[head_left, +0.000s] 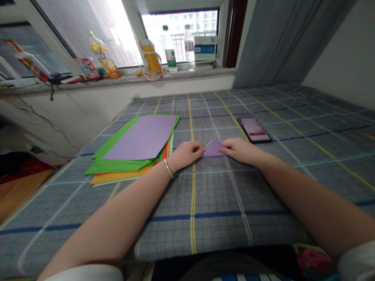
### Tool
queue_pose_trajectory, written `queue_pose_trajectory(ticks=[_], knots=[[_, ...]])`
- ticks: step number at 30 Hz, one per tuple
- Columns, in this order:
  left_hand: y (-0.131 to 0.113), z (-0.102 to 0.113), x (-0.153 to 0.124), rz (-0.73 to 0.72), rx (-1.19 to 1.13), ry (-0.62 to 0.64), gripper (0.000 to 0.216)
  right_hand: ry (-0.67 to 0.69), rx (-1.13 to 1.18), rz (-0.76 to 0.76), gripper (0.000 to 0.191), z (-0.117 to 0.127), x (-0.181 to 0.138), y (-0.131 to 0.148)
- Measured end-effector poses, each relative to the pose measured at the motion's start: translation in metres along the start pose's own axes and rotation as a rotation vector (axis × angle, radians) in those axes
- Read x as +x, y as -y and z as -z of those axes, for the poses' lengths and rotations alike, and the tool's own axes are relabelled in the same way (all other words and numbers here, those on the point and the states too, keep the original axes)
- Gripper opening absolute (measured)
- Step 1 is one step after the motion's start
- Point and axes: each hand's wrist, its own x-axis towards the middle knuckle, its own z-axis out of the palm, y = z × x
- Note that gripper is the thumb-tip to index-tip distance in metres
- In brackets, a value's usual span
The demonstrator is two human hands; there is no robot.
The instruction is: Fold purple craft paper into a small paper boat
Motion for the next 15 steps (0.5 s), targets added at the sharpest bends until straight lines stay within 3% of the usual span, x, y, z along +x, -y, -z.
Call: queue_pose_trajectory(ticks=[7, 15], knots=[[0.002, -0.003, 0.004, 0.081, -0.011, -0.051, 0.03, -0.078, 0.036, -0.083, 0.031, -0.012, 0.01, -0.005], [-0.005, 0.008, 0.002, 0.152, 0.077, 0.108, 0.033, -0.094, -0.21, -0.15, 0.028, -0.017, 0.015, 0.005]])
